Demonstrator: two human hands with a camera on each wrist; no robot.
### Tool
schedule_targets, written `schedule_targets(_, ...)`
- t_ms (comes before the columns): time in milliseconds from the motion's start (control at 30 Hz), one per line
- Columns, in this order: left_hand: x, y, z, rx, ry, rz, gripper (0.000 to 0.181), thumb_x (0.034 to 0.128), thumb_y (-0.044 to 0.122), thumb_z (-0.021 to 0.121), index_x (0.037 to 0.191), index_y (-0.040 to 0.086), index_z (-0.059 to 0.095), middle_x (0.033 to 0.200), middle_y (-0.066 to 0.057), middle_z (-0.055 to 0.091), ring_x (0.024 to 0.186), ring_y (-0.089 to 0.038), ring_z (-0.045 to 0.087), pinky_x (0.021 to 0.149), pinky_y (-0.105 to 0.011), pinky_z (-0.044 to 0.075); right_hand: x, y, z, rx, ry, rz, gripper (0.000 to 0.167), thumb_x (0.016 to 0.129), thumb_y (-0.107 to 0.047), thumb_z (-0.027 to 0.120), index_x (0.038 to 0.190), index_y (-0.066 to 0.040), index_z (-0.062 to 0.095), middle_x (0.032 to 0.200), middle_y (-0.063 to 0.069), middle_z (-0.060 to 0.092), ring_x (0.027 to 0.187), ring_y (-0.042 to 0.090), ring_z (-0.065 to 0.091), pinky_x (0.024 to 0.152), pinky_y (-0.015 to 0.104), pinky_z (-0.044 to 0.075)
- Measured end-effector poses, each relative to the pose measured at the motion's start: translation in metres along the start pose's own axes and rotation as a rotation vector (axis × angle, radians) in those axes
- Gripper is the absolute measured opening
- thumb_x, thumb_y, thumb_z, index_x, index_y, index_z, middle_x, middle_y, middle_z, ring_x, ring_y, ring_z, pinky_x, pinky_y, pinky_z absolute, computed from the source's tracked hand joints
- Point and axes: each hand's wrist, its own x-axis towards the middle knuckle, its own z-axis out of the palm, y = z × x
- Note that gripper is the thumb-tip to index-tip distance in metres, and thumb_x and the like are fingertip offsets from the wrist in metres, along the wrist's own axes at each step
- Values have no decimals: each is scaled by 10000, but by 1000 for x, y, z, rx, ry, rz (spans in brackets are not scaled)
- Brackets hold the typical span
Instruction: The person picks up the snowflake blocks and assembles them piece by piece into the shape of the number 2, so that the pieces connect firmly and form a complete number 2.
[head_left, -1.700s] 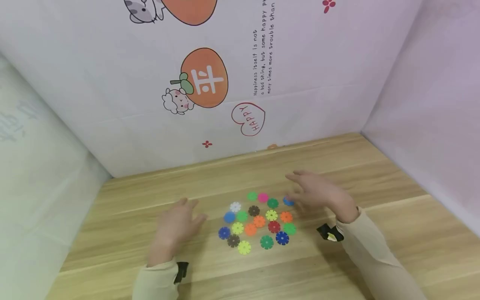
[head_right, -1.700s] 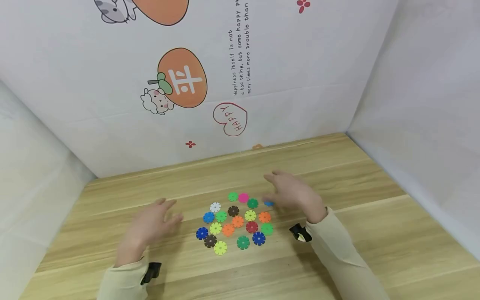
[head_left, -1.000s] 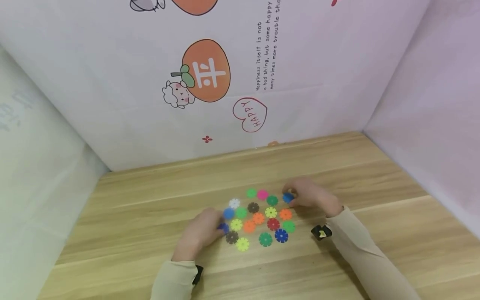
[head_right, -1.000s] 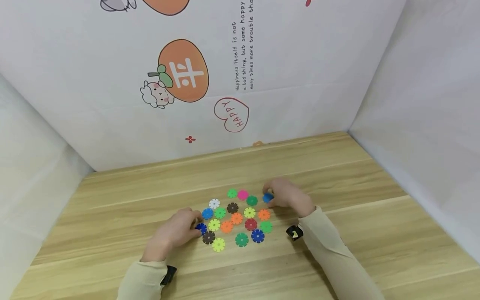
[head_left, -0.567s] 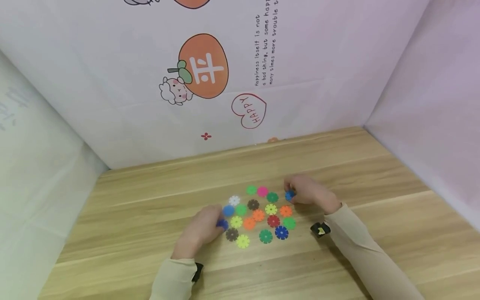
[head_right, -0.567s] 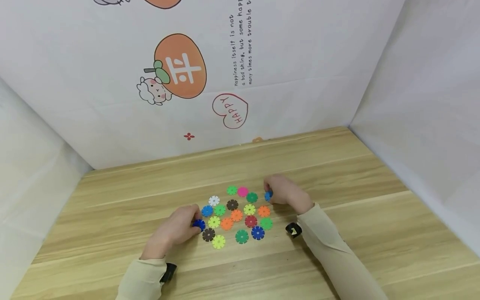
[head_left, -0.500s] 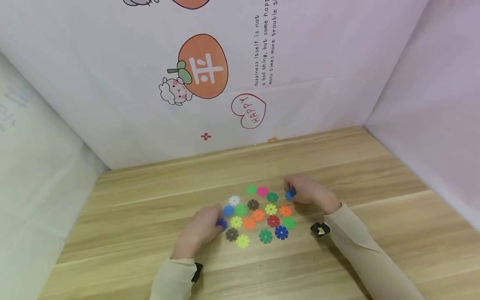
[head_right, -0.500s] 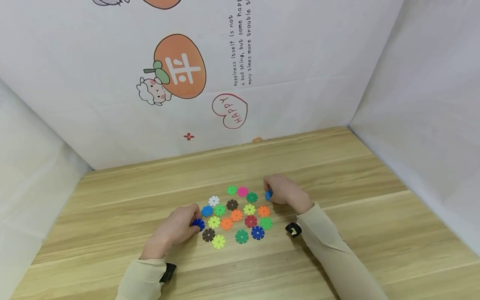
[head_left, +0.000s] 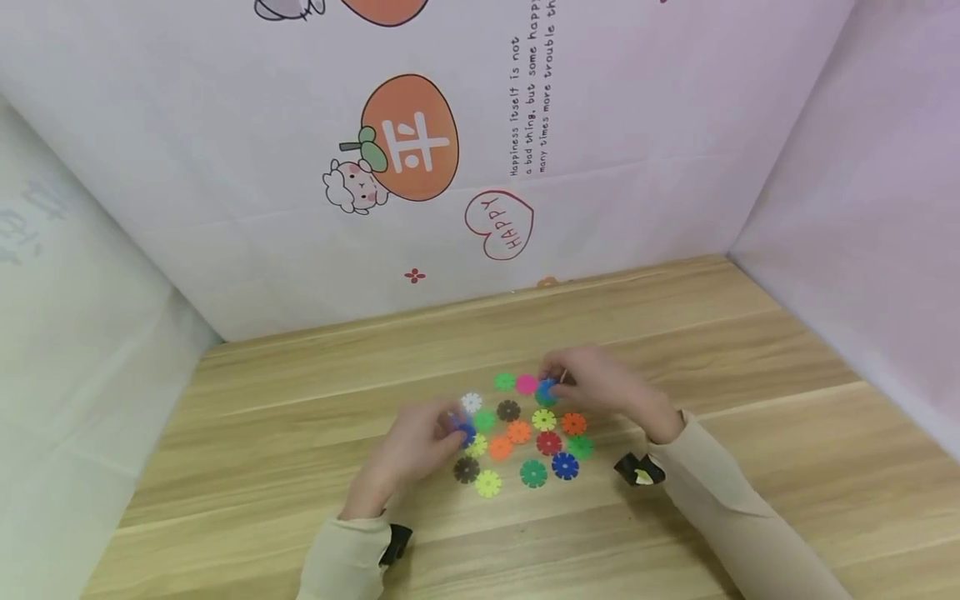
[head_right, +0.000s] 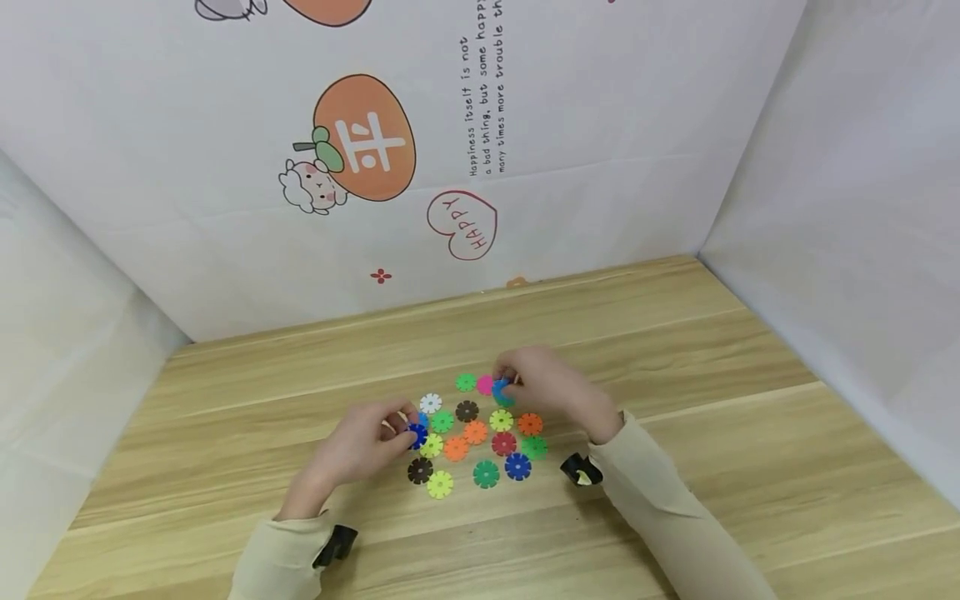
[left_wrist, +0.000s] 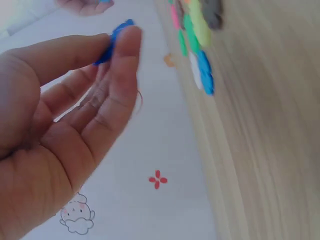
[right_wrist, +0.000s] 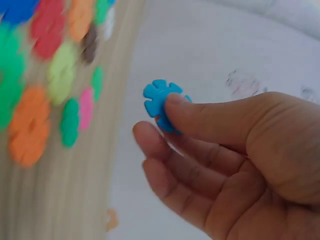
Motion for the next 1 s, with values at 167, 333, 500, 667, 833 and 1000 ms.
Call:
schedule_targets(167,1,10,3,-116,60,19,92,895,95,650,986,107,656,915,-40,687,799,-147,665,685,-246,547,-2,-24,2,57,47,-107,64,876,-54,687,937,-75,683,820,-27,683,704,101,629,632,235,532)
schedule_targets(333,1,17,3,-313,101,-6,149,902,94,646,1044,50,641,895,-93,698,748,-196,689,661,-353,579,-3,-37,10,136,134,-211,66,857,-42,706,900,-89,689,815,-11,697,697,68,644,611,200,529)
schedule_targets(500,2,21,1,-464,133,-66,167,899,73,647,1059,24,640,851,-119,705,703,-247,695,665,-452,576,-1,-41,18,207,158,-289,75,855,-13,701,882,-80,680,828,34,708,729,91,672,641,208,548)
schedule_targets(667,2,23,-1,-549,161,-137,162,905,83,635,1060,34,638,840,-152,703,759,-375,688,693,-466,572,1,-45,24,261,156,-325,81,846,16,700,885,-50,673,829,74,700,730,193,687,654,213,554)
schedule_targets(833,2,23,0,-594,160,-145,174,904,77,635,1067,18,623,857,-174,700,783,-399,683,696,-443,576,1,-48,26,276,176,-321,87,837,31,703,879,-42,679,828,90,694,730,178,684,660,201,551)
schedule_targets(1000,2,23,1,-599,158,-132,165,901,67,632,1059,20,619,872,-198,702,787,-399,685,679,-401,581,2,-48,27,298,187,-343,98,816,70,705,859,-17,687,835,120,694,740,218,692,672,213,556)
